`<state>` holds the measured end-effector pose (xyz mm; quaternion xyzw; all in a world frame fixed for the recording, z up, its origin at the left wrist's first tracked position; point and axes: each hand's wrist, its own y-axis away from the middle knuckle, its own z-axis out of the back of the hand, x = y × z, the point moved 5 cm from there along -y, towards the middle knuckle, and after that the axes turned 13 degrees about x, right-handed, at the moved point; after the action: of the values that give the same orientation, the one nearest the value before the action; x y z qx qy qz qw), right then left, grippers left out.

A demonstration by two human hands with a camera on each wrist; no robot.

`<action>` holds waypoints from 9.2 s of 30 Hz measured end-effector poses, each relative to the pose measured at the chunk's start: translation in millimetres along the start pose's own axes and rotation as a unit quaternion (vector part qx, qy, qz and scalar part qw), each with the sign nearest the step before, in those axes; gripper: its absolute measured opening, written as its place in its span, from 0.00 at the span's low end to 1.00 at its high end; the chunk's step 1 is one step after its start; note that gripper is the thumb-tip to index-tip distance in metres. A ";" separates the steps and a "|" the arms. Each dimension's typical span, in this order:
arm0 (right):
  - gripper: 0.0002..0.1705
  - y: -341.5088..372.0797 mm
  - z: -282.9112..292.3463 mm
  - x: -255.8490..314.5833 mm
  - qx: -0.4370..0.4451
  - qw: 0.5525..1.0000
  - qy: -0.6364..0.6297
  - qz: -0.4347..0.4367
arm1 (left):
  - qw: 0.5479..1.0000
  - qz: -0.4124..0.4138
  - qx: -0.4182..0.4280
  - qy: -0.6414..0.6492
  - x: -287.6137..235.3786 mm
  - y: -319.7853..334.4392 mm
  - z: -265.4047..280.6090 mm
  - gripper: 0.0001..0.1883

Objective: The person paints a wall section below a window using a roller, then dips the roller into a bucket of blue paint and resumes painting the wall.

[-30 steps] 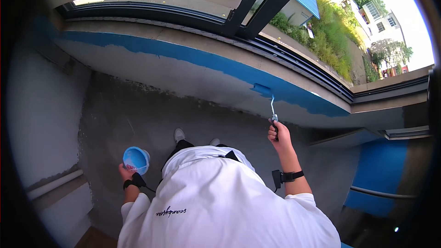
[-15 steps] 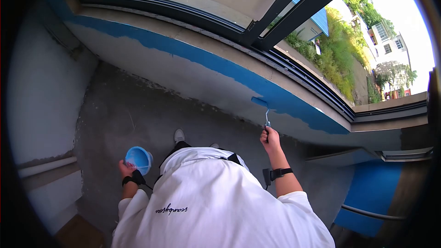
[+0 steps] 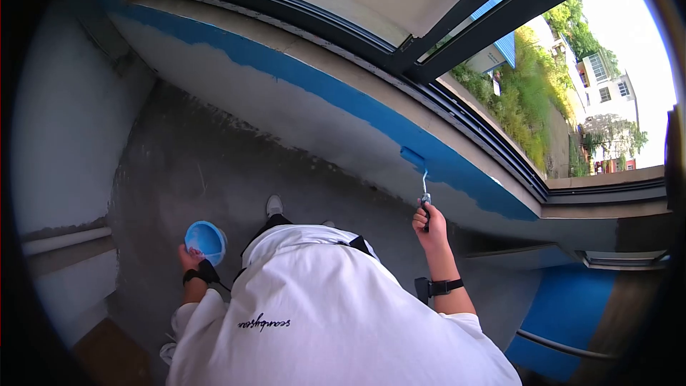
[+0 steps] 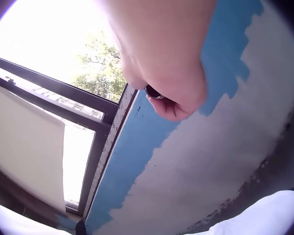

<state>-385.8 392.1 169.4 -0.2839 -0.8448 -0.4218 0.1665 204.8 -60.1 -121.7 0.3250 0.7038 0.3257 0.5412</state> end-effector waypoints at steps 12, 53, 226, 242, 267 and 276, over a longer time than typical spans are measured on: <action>0.11 -11.5 -2.0 -12.9 -0.018 0.999 0.002 -0.035 | 0.991 0.101 0.018 0.084 -10.0 -21.0 -14.0 0.18; 0.10 -51.2 -12.9 -56.3 -0.035 0.999 0.022 -0.028 | 0.991 0.082 -0.034 0.104 -40.3 -34.2 -16.5 0.16; 0.09 -38.2 19.9 -58.5 -0.046 0.998 0.020 0.045 | 0.983 0.170 0.026 -0.072 -258.8 -4.1 -67.3 0.26; 0.08 -65.0 41.9 -49.4 -0.102 0.991 0.078 0.035 | 0.996 0.075 0.041 -0.040 -271.7 41.2 -80.0 0.26; 0.11 -51.1 91.5 -43.2 -0.125 0.981 0.145 0.031 | 0.994 0.075 -0.017 -0.073 -329.6 128.7 38.4 0.25; 0.12 -15.0 17.9 -67.4 -0.049 0.996 0.042 0.062 | 0.996 0.084 0.004 0.003 -290.5 51.7 27.4 0.24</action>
<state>-343.1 376.4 114.4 -0.3261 -0.7960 -0.4632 0.2133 295.8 -262.7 74.5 0.3841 0.6770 0.3677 0.5089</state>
